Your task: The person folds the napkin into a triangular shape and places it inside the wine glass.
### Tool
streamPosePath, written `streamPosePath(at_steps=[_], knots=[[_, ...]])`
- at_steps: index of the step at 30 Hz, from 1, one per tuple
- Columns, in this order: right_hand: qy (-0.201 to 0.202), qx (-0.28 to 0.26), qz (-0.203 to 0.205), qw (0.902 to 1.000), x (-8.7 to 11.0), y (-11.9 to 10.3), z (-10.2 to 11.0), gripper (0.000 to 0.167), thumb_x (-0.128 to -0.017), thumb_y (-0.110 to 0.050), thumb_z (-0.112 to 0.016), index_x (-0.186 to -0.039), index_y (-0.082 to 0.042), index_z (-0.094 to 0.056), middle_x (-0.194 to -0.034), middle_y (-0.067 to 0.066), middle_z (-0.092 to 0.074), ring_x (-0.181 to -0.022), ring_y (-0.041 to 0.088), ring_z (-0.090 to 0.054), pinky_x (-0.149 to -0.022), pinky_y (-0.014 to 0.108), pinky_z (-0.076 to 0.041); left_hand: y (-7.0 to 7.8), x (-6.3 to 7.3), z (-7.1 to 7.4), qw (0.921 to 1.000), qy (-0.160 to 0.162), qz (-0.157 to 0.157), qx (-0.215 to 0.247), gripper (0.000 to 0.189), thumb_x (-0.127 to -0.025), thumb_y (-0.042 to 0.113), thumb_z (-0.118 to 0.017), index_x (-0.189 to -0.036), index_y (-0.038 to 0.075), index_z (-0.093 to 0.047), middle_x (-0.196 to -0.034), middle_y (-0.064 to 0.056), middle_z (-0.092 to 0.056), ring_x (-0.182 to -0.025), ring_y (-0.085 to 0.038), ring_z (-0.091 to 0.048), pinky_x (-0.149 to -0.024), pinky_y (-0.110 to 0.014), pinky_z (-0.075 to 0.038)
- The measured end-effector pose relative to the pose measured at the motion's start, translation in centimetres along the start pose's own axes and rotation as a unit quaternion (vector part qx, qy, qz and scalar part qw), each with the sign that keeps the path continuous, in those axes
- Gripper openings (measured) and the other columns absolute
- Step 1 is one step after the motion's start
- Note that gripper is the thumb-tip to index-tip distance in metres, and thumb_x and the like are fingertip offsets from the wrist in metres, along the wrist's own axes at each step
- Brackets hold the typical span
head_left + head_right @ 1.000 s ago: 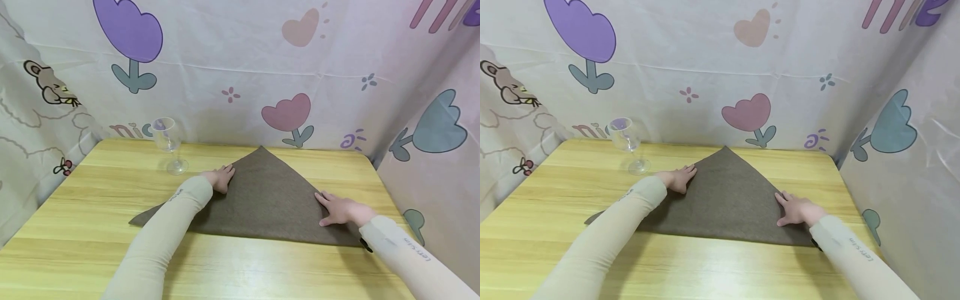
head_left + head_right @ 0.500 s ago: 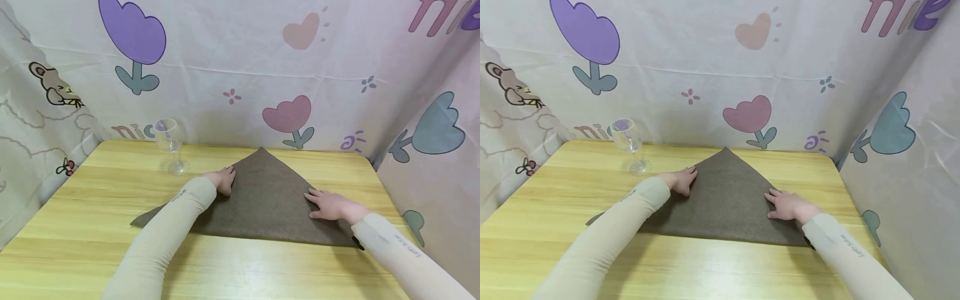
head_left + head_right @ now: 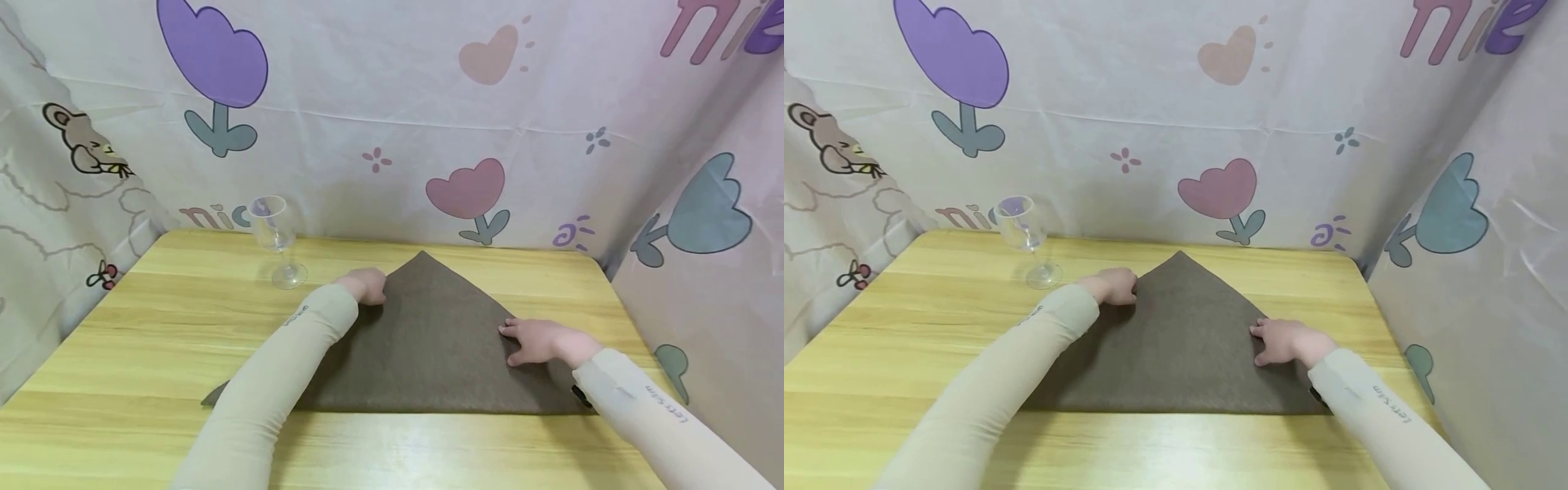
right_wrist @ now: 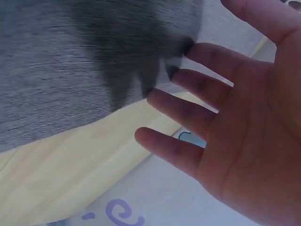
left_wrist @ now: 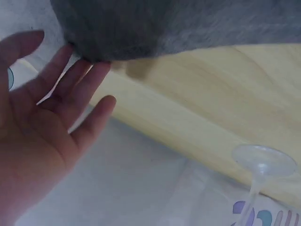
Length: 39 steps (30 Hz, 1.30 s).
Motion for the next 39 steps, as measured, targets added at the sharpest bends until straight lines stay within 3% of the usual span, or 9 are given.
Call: streamPosePath(at_steps=[7, 11, 15, 19, 23, 27, 30, 36, 39], knots=[[0.007, 0.015, 0.008, 0.9998, -0.2, -1.0, 0.7, 0.056, -0.083, -0.027, -0.067, -0.124, 0.009, -0.054, -0.128, 0.027, -0.053, -0.121, 0.042, -0.048, -0.100, 0.049, -0.039, 0.0, -1.1, 0.5, 0.9949, 0.045, 0.072, 0.054, 0.030, -0.094, 0.021, -0.047, -0.114, 0.003, -0.061, -0.124, -0.015, -0.058, -0.114, -0.030, -0.055, -0.090, -0.045, -0.047], [0.003, 0.021, -0.001, 0.9998, -0.4, -1.0, 0.6, 0.058, -0.082, -0.028, -0.068, -0.124, 0.009, -0.054, -0.129, 0.026, -0.053, -0.121, 0.042, -0.048, -0.100, 0.049, -0.039, 0.0, -1.8, 0.3, 0.9833, 0.069, 0.107, 0.130, 0.032, -0.094, 0.019, -0.042, -0.110, 0.003, -0.064, -0.126, -0.017, -0.057, -0.114, -0.034, -0.055, -0.090, -0.046, -0.047], [-0.003, 0.008, -0.009, 0.9999, -0.3, -0.9, 0.5, 0.060, -0.082, -0.028, -0.068, -0.126, 0.008, -0.053, -0.132, 0.028, -0.050, -0.124, 0.043, -0.045, -0.101, 0.050, -0.037, -0.2, -2.5, -0.1, 0.9724, 0.092, 0.131, 0.169, 0.032, -0.094, 0.019, -0.042, -0.110, 0.002, -0.063, -0.127, -0.018, -0.055, -0.116, -0.033, -0.053, -0.090, -0.046, -0.046], [-0.001, 0.009, -0.011, 0.9999, -0.1, -0.8, 0.6, 0.060, -0.081, -0.028, -0.069, -0.127, 0.008, -0.053, -0.133, 0.028, -0.049, -0.125, 0.044, -0.044, -0.101, 0.050, -0.037, -0.2, -3.2, -0.4, 0.9690, 0.102, 0.140, 0.177, 0.035, -0.093, 0.022, -0.046, -0.120, 0.001, -0.058, -0.130, -0.021, -0.049, -0.122, -0.035, -0.046, -0.094, -0.047, -0.044], [0.000, 0.015, -0.012, 0.9998, -0.3, -0.7, 0.6, 0.061, -0.081, -0.029, -0.069, -0.127, 0.008, -0.053, -0.133, 0.029, -0.048, -0.125, 0.044, -0.044, -0.101, 0.050, -0.037, -0.3, -3.6, -0.5, 0.9670, 0.100, 0.131, 0.195, 0.037, -0.093, 0.020, -0.048, -0.123, -0.001, -0.052, -0.127, -0.019, -0.052, -0.115, -0.033, -0.050, -0.092, -0.045, -0.045], [0.000, 0.019, -0.010, 0.9998, -0.4, -0.8, 0.5, 0.061, -0.081, -0.029, -0.069, -0.127, 0.007, -0.053, -0.133, 0.029, -0.048, -0.125, 0.044, -0.044, -0.101, 0.050, -0.037, 0.1, -3.8, -0.3, 0.9694, 0.089, 0.100, 0.206, 0.022, -0.090, 0.012, -0.047, -0.107, 0.000, -0.056, -0.110, -0.015, -0.060, -0.088, -0.025, -0.055, -0.076, -0.036, -0.045], [0.003, 0.018, -0.012, 0.9998, -0.4, -0.8, 0.4, 0.061, -0.081, -0.029, -0.069, -0.127, 0.007, -0.053, -0.134, 0.029, -0.047, -0.125, 0.044, -0.044, -0.101, 0.050, -0.038, 0.6, -3.9, 0.1, 0.9678, 0.094, 0.068, 0.223, 0.016, -0.089, 0.009, -0.047, -0.097, 0.002, -0.059, -0.102, -0.014, -0.061, -0.079, -0.022, -0.049, -0.069, -0.033, -0.040], [0.006, 0.012, -0.017, 0.9998, -0.4, -0.8, 0.4, 0.061, -0.081, -0.029, -0.069, -0.127, 0.007, -0.053, -0.134, 0.029, -0.047, -0.124, 0.044, -0.044, -0.100, 0.051, -0.038, 1.3, -4.0, 1.5, 0.9375, 0.174, 0.027, 0.300, 0.027, -0.092, 0.014, -0.049, -0.113, 0.006, -0.062, -0.113, -0.011, -0.064, -0.102, -0.023, -0.058, -0.090, -0.034, -0.045], [0.015, 0.019, -0.011, 0.9997, -0.6, -0.7, 0.7, 0.058, -0.081, -0.030, -0.069, -0.124, 0.007, -0.056, -0.128, 0.026, -0.054, -0.118, 0.042, -0.050, -0.096, 0.049, -0.042, 1.5, -4.0, 1.9, 0.9309, 0.203, 0.023, 0.303, 0.023, -0.092, 0.014, -0.051, -0.110, 0.007, -0.065, -0.109, -0.009, -0.066, -0.103, -0.023, -0.059, -0.091, -0.034, -0.045]])
Point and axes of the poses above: each hand's wrist, its own x-axis away from the middle knuckle, its own z-axis out of the back of the hand, y = z × x, the point moved 7 cm from there along -x, towards the middle knuckle
